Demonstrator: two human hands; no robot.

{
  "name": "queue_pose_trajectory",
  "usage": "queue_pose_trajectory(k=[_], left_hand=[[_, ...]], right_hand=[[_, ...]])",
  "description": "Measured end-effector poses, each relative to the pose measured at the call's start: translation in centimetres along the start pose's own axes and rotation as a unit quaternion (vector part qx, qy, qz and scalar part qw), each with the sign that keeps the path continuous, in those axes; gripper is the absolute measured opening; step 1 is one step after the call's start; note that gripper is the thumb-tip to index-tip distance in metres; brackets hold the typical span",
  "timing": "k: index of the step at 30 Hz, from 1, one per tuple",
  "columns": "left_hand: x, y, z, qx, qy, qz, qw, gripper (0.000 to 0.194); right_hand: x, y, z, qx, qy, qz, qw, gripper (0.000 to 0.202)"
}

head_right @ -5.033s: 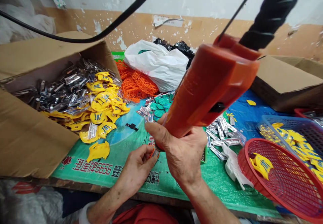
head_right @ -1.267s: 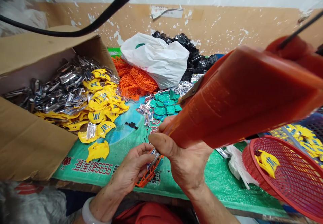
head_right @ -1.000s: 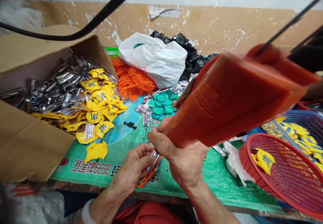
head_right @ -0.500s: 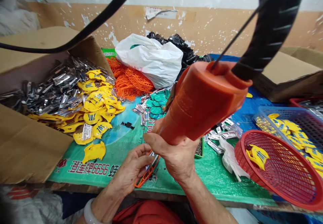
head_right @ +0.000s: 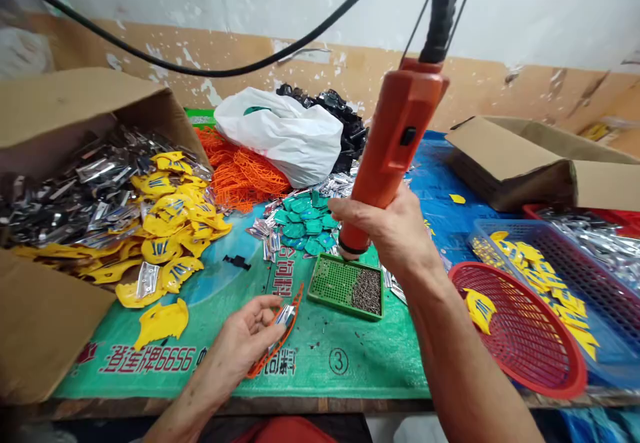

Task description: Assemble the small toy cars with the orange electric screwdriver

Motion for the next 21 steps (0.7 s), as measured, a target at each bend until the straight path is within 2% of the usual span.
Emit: queue_pose_trajectory(k=[3,8,10,13,17,21], left_hand=[[-0.1,0.3,-0.1,0.005,0.018,0.033,0.999,0.040],[-0.1,0.2,-0.2,0.019,0.017,0.068,0.997,0.034],[-0.1,0.1,-0.5,0.028,0.011,0.076,0.997,0.031],[-0.1,0.4,-1.0,0.059,0.014,0.110,0.992,0.025],[0.0,0.7,-1.3,0.101,0.021,0.143,0.984,0.021],[0.0,0.6,-1.2,0.104,0.014,0.150,0.983,0.021]], right_hand=[[0.4,0.9,-0.1,-0.064,0.025,-0.032,0.997,0.027],[-0.4,3.8,1.1,-0.029,0.121,-0.002,0.992,0.022],[-0.4,4.5,1.4,-0.023,0.137,0.003,0.990,0.024],[-0.1,4.9,1.5,0.011,0.130,-0.005,0.991,0.032],[0.2,5.1,2.2,0.023,0.076,-0.010,0.997,0.025],[-0.2,5.8,2.7,0.033,0.103,-0.006,0.994,0.021]])
Point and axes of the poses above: each hand's wrist, its own x-axis towards the middle knuckle, its own z-axis out of the palm, y = z × x, the point moved 6 cm from there along x, towards the middle knuckle, and after that the axes turned 14 degrees about -x, right-handed, at the moved point
